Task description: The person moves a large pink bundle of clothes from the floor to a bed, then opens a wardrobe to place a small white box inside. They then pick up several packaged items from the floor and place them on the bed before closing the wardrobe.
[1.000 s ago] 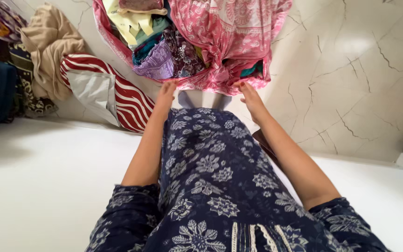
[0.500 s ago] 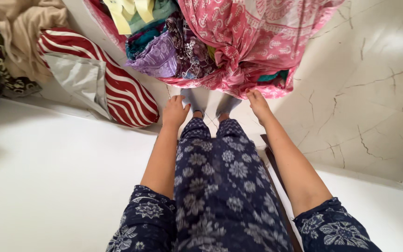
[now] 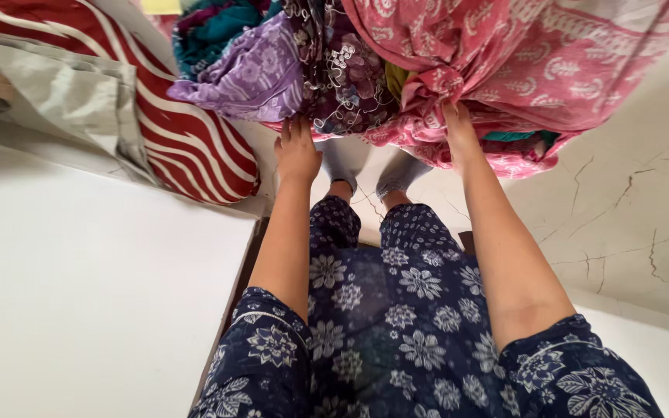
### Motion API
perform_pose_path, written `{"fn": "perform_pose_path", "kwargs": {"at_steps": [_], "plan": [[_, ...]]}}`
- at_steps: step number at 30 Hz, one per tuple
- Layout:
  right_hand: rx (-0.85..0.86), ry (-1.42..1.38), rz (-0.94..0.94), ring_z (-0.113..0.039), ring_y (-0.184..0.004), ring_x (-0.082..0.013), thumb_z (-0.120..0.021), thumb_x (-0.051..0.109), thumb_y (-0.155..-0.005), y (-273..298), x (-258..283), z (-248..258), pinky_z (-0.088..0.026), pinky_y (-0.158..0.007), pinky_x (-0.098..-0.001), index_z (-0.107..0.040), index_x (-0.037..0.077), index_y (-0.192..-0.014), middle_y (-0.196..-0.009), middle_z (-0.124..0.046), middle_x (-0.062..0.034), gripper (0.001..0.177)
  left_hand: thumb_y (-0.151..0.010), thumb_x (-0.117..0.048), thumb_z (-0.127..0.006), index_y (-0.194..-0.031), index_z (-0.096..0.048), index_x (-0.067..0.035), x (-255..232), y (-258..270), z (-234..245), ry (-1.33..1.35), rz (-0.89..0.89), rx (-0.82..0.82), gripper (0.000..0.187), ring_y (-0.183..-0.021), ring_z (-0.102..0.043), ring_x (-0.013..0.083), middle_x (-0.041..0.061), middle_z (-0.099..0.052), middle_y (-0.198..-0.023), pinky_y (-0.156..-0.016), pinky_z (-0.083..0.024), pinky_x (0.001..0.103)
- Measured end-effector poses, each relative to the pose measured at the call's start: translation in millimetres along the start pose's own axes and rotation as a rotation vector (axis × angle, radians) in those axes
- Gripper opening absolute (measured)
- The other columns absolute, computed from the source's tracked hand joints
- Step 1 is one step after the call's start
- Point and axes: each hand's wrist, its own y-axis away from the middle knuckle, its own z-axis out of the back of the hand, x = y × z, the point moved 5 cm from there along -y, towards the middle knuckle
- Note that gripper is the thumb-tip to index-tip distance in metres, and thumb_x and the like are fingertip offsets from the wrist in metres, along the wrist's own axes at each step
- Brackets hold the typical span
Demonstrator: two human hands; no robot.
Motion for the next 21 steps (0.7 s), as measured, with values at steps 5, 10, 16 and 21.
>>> {"fn": "perform_pose_path", "kwargs": {"at_steps": [5, 10, 16, 21], "plan": [[-0.015, -0.153, 0.081, -0.038, -0.144, -0.0176, -0.062, 0.044, -0.102, -28, 5, -17, -0.024, -0.121, -0.0397, -0.031, 0.009, -0.154, -0.157, -0.042, -0.0041, 0.07, -0.09, -0.019, -0.073, -0.142, -0.051, -0.009, 10, -21, -38, -0.155, -0.038, -0.21, 0.058, -0.135, -0.049, 0.0289, 0.011, -0.067, -0.13, -0.114, -0.034, 0.055], [0.043, -0.315, 0.043, -0.068, -0.111, -0.0196, -0.068, 0.033, -0.099, -13, 25, -20, -0.052, -0.102, -0.0347, -0.064, 0.001, -0.13, -0.123, -0.071, -0.0098, 0.045, -0.092, -0.019, -0.065, -0.131, -0.062, -0.007, 7, -23, -24, -0.163, -0.088, -0.082, 0.041, -0.116, -0.059, 0.0287, 0.013, -0.072, -0.114, -0.113, -0.039, 0.048], [0.103, -0.552, -0.113, -0.074, -0.086, -0.0193, -0.066, 0.026, -0.096, 32, 42, -15, -0.061, -0.079, -0.0342, -0.069, 0.008, -0.108, -0.099, -0.074, -0.0069, 0.022, -0.09, -0.02, -0.059, -0.102, -0.07, -0.007, -3, 5, 33, 0.088, -0.318, -0.172, 0.02, -0.104, -0.065, 0.0386, 0.019, -0.071, -0.108, -0.093, -0.045, 0.049], [0.081, -0.569, -0.092, -0.076, -0.088, -0.0193, -0.066, 0.019, -0.09, 111, 62, -20, -0.062, -0.083, -0.0352, -0.069, 0.006, -0.104, -0.098, -0.076, -0.0075, 0.019, -0.097, -0.021, -0.054, -0.1, -0.069, -0.006, -1, 58, 77, 0.198, -0.233, 0.026, 0.022, -0.095, -0.066, 0.0377, 0.02, -0.071, -0.091, -0.104, -0.044, 0.05]]}}
